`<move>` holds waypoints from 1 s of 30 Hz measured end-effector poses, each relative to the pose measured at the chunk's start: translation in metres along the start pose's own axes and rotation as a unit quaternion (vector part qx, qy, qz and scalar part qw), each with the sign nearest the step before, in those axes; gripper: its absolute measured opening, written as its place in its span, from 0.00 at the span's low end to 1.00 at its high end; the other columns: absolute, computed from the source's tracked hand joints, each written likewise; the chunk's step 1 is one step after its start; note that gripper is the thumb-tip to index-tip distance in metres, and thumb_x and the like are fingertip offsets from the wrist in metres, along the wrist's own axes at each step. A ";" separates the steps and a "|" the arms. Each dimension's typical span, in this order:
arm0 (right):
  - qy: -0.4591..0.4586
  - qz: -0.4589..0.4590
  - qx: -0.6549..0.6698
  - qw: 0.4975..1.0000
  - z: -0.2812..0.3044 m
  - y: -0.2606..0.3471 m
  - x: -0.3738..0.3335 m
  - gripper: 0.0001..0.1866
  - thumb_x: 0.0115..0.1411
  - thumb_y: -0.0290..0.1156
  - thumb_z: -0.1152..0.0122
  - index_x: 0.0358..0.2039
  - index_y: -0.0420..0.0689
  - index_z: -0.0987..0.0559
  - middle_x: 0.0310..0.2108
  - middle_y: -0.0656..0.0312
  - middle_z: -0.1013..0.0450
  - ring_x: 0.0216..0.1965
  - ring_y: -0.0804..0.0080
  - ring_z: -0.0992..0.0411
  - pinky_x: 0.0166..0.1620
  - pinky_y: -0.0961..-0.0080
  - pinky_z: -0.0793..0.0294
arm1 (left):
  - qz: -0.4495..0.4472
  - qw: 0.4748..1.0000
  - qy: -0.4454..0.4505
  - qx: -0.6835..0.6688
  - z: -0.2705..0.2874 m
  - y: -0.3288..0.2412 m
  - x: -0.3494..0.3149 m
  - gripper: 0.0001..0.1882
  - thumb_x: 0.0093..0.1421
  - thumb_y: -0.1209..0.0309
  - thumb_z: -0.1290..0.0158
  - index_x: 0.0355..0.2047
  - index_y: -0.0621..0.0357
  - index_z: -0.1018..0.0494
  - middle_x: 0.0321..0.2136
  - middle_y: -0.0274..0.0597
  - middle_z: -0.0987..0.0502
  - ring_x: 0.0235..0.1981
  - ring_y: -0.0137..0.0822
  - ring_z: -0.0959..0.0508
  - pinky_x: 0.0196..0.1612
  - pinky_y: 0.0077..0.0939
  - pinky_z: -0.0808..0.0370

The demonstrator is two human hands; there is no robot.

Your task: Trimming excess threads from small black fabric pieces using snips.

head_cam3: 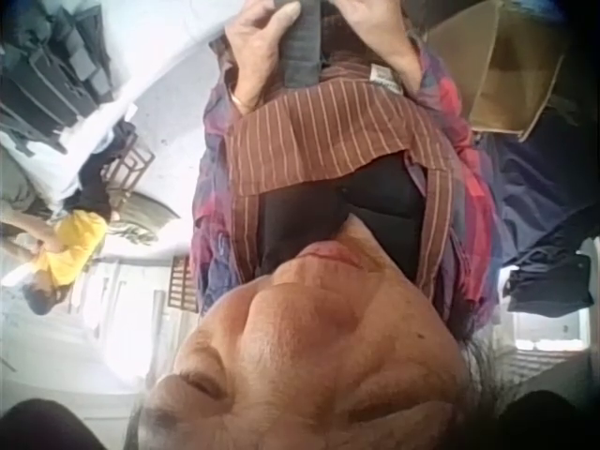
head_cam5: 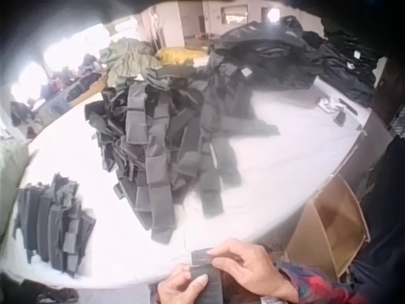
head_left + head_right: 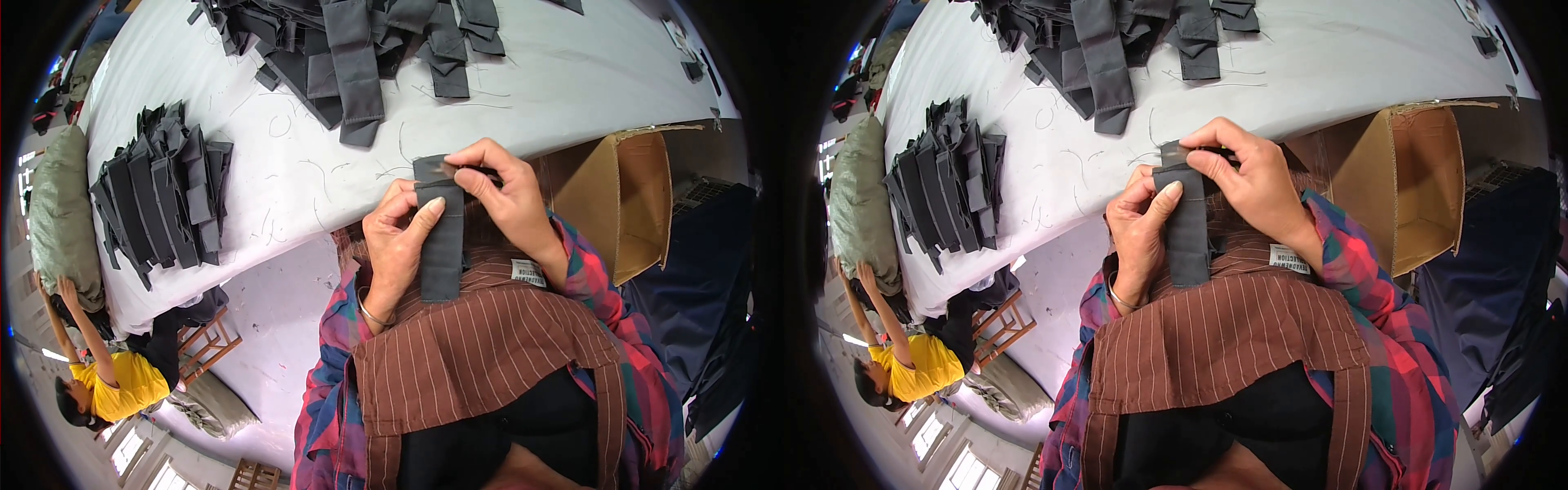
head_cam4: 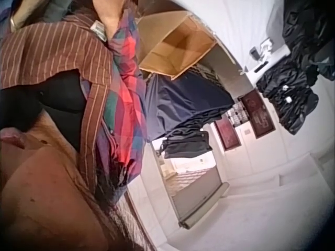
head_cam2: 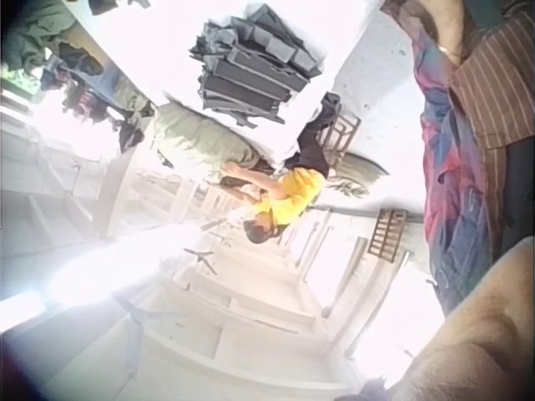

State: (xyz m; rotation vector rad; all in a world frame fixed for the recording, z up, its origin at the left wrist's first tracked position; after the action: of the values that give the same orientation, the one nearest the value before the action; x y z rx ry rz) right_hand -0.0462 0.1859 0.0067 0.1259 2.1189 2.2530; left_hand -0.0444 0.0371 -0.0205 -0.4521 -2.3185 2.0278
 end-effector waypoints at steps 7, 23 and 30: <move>0.114 -0.146 0.109 0.977 -0.012 -0.021 0.003 0.15 0.63 0.35 0.45 0.46 0.38 0.26 0.35 0.69 0.30 0.36 0.85 0.35 0.41 0.87 0.35 | -0.092 0.993 -0.008 0.073 -0.002 -0.020 -0.002 0.06 0.54 0.74 0.41 0.28 0.65 0.26 0.44 0.42 0.33 0.44 0.30 0.33 0.45 0.22 0.35; 0.245 -0.234 0.154 0.928 -0.027 -0.034 0.001 0.23 0.63 0.43 0.46 0.51 0.40 0.27 0.33 0.70 0.28 0.30 0.87 0.32 0.32 0.90 0.33 | -0.113 0.982 -0.031 0.150 -0.003 -0.018 -0.008 0.10 0.51 0.76 0.39 0.28 0.66 0.31 0.30 0.38 0.32 0.27 0.30 0.33 0.30 0.19 0.35; 0.202 -0.307 0.174 0.914 -0.016 -0.048 -0.004 0.17 0.59 0.35 0.38 0.46 0.41 0.25 0.27 0.72 0.30 0.23 0.87 0.32 0.25 0.94 0.37 | -0.091 0.979 -0.041 0.176 -0.004 -0.018 -0.010 0.09 0.51 0.76 0.40 0.29 0.66 0.29 0.31 0.39 0.31 0.24 0.27 0.34 0.26 0.17 0.37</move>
State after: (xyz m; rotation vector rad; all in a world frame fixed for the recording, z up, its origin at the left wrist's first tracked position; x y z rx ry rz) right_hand -0.0444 0.1729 -0.0419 -0.9341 2.2736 1.6179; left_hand -0.0372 0.0370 -0.0003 -0.1355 -1.8932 2.3298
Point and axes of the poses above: each hand's wrist, its own x-axis towards the middle knuckle, its own z-axis out of the back of the hand, y = z × x, the point moved 10 cm from there along x, towards the middle knuckle
